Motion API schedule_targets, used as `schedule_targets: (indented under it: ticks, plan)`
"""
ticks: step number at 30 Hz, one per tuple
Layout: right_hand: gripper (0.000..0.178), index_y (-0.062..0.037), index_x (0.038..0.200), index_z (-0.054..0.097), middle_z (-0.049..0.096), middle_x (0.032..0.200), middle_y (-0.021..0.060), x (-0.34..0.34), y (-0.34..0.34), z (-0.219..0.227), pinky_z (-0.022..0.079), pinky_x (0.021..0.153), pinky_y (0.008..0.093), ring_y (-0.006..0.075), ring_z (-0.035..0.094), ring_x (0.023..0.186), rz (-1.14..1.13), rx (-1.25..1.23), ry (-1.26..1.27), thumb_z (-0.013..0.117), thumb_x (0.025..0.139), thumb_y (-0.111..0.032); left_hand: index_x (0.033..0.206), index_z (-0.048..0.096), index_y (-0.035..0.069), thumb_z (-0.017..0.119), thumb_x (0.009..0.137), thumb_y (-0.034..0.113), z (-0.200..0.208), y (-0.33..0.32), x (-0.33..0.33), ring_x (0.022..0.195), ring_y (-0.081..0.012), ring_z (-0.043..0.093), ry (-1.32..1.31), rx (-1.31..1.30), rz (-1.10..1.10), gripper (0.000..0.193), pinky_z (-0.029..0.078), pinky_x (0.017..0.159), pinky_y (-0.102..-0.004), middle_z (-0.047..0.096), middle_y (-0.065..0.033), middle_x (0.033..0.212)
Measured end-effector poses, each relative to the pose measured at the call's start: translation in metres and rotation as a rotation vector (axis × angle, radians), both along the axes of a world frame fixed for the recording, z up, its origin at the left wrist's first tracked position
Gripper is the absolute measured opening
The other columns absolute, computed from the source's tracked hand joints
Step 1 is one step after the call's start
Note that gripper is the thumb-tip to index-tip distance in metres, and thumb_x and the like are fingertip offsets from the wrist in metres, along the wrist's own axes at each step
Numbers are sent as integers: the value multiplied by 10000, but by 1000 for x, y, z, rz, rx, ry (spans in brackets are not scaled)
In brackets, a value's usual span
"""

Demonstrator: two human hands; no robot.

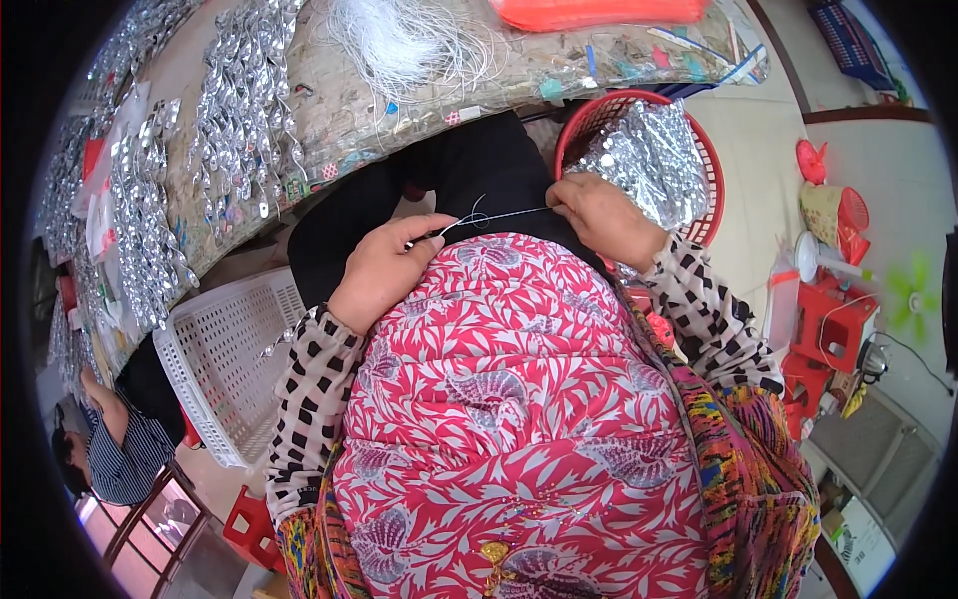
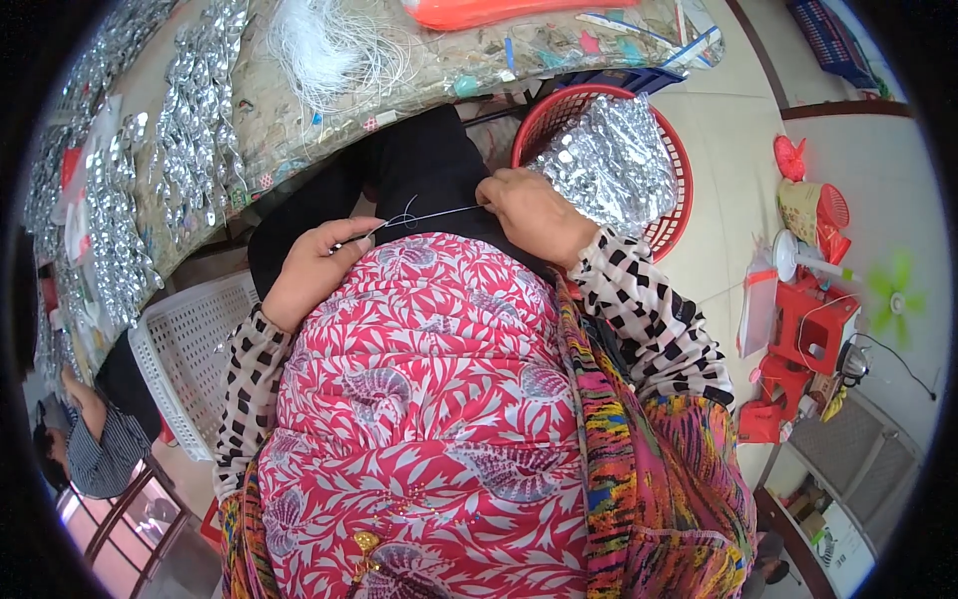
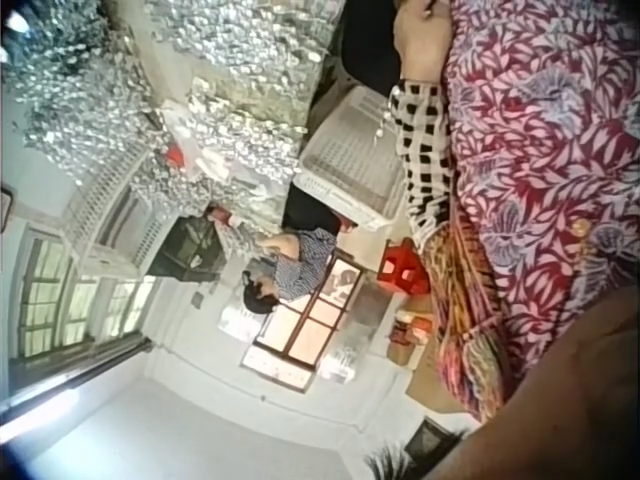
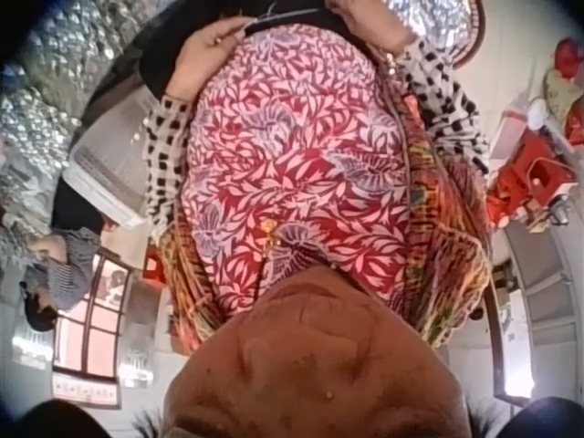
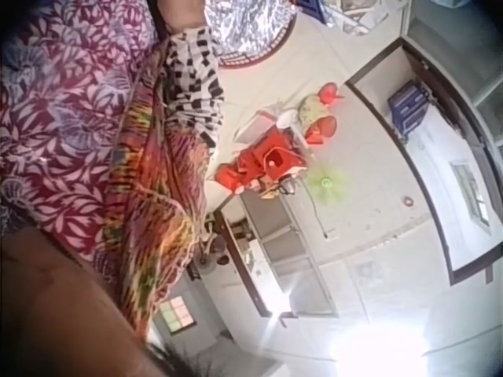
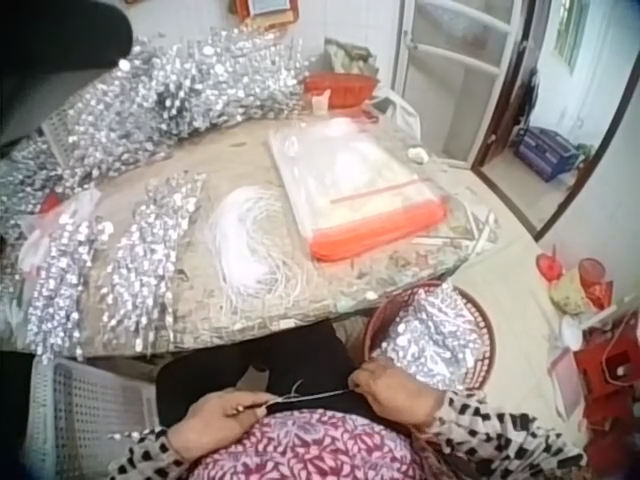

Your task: Assembling small silver decorative toy components onto a string at a factory workbench.

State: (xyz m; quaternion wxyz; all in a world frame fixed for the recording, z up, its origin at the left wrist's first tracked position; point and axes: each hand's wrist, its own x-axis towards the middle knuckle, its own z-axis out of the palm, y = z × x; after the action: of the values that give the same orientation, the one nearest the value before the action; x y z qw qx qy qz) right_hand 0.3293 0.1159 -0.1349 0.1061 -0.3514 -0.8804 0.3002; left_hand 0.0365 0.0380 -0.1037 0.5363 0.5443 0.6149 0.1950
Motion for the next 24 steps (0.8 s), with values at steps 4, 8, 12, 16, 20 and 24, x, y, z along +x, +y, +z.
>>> schedule_targets:
  ticks: [4, 8, 12, 16, 20, 24]
  plan:
    - [116, -2, 914, 586, 586, 866, 158, 4, 2, -5, 466, 769, 406, 343, 570, 884, -10, 0, 44, 587, 801, -29, 1160, 646, 118, 564, 885, 184, 3, 1, 0, 920, -208, 642, 25, -14, -5, 294, 470, 827, -288, 666, -129, 1032]
    - [100, 1, 901, 589, 595, 855, 166, 3, 4, -10, 468, 756, 406, 345, 578, 851, -33, -15, 52, 590, 812, -45, 1156, 650, 131, 569, 885, 198, 2, 2, -3, 909, -211, 644, 46, -18, -14, 291, 474, 822, -292, 668, -127, 1026]
    - [95, -6, 888, 604, 615, 855, 171, 1, 6, -13, 472, 757, 418, 358, 592, 848, -93, -46, 62, 572, 803, -35, 1156, 651, 139, 574, 885, 204, 0, 1, -3, 901, -211, 645, 57, 15, -23, 290, 476, 817, -296, 668, -125, 1029]
    - [87, 1, 895, 598, 608, 853, 159, 1, 6, -9, 473, 718, 392, 341, 591, 813, -98, -66, 123, 592, 822, -45, 1157, 652, 153, 573, 888, 226, 4, 1, -1, 908, -223, 643, 67, 4, -26, 289, 475, 823, -305, 665, -129, 1033]
    - [79, -4, 884, 609, 608, 843, 135, -2, 6, 1, 482, 694, 359, 297, 607, 796, -120, -33, 196, 618, 809, -26, 1158, 652, 171, 563, 895, 242, 15, 1, 6, 913, -236, 636, 170, 38, -72, 287, 471, 828, -312, 656, -126, 1034]
    - [82, -13, 878, 602, 583, 835, 113, -17, 11, 9, 468, 708, 350, 283, 586, 808, 39, -125, 263, 627, 801, -25, 1142, 658, 177, 543, 887, 229, 21, 1, 8, 860, -270, 613, 311, 83, -134, 284, 472, 781, -349, 616, -125, 906]
